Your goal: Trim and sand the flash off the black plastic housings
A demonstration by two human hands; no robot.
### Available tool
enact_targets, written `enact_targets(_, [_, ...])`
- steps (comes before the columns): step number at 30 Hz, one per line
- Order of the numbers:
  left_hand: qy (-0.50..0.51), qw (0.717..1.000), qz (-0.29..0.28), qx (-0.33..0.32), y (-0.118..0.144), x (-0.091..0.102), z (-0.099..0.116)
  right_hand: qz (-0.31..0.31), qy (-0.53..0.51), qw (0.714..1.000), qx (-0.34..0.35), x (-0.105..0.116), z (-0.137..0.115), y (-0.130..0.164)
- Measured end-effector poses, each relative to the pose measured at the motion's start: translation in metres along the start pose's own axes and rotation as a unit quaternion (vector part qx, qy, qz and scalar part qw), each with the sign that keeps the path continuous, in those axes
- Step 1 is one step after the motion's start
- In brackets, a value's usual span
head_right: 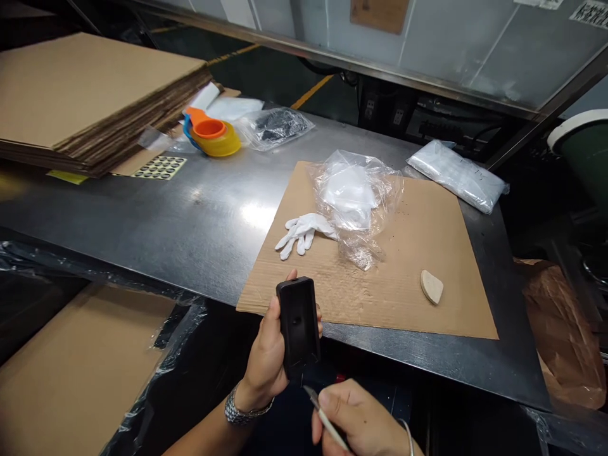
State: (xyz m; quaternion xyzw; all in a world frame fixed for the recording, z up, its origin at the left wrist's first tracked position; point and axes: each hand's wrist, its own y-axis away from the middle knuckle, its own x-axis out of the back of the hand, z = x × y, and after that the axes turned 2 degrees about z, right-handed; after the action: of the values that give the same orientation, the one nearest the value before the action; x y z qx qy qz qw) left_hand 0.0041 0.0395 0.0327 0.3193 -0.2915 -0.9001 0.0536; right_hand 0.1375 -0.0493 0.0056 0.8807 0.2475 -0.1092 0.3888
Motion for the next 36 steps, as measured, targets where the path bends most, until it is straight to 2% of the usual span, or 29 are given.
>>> enact_targets(2, [0.013,0.999,-0.018,0.046,-0.004,0.0,0.002,-0.036,-0.056,0.997,0.044,-0.001,0.003,0.0])
enact_targets(3, [0.024,0.997,-0.023,0.075,-0.006,0.0,0.002,-0.024,-0.059,0.995,0.074,-0.001,0.001,0.002])
enact_targets(5, [0.055,0.986,-0.025,0.154,-0.009,0.001,0.002,0.054,-0.026,0.989,0.132,0.001,-0.008,0.009])
enact_targets(7, [0.073,0.971,-0.026,0.226,-0.012,0.002,0.001,0.161,0.057,0.969,0.179,0.005,-0.021,0.016])
enact_targets(9, [0.073,0.958,-0.032,0.275,-0.013,0.002,-0.001,0.247,0.171,0.927,0.226,0.007,-0.033,0.021])
enact_targets(11, [0.067,0.95,-0.042,0.303,-0.014,0.001,-0.005,0.278,0.286,0.875,0.275,0.006,-0.041,0.023])
enact_targets(14, [0.06,0.936,-0.052,0.343,-0.012,0.0,-0.01,0.271,0.43,0.803,0.312,0.0,-0.048,0.018])
enact_targets(17, [0.051,0.93,-0.048,0.361,-0.01,-0.002,-0.014,0.26,0.502,0.762,0.317,-0.005,-0.051,0.011])
enact_targets(20, [0.041,0.926,-0.045,0.374,-0.008,-0.004,-0.015,0.247,0.519,0.757,0.31,-0.006,-0.051,0.006])
enact_targets(23, [0.031,0.921,-0.043,0.385,-0.006,-0.006,-0.017,0.232,0.521,0.768,0.291,-0.004,-0.05,0.004])
enact_targets(26, [0.034,0.927,-0.036,0.372,-0.005,-0.007,-0.02,0.246,0.506,0.778,0.28,0.0,-0.051,0.002])
enact_targets(28, [0.038,0.928,-0.04,0.368,-0.003,-0.007,-0.022,0.264,0.501,0.777,0.277,0.004,-0.052,0.001])
enact_targets(33, [0.017,0.92,-0.063,0.385,0.001,-0.004,-0.025,0.341,0.499,0.752,0.262,0.019,-0.061,-0.005])
enact_targets(36, [-0.004,0.912,-0.071,0.404,0.002,-0.002,-0.027,0.393,0.45,0.758,0.261,0.029,-0.07,-0.01])
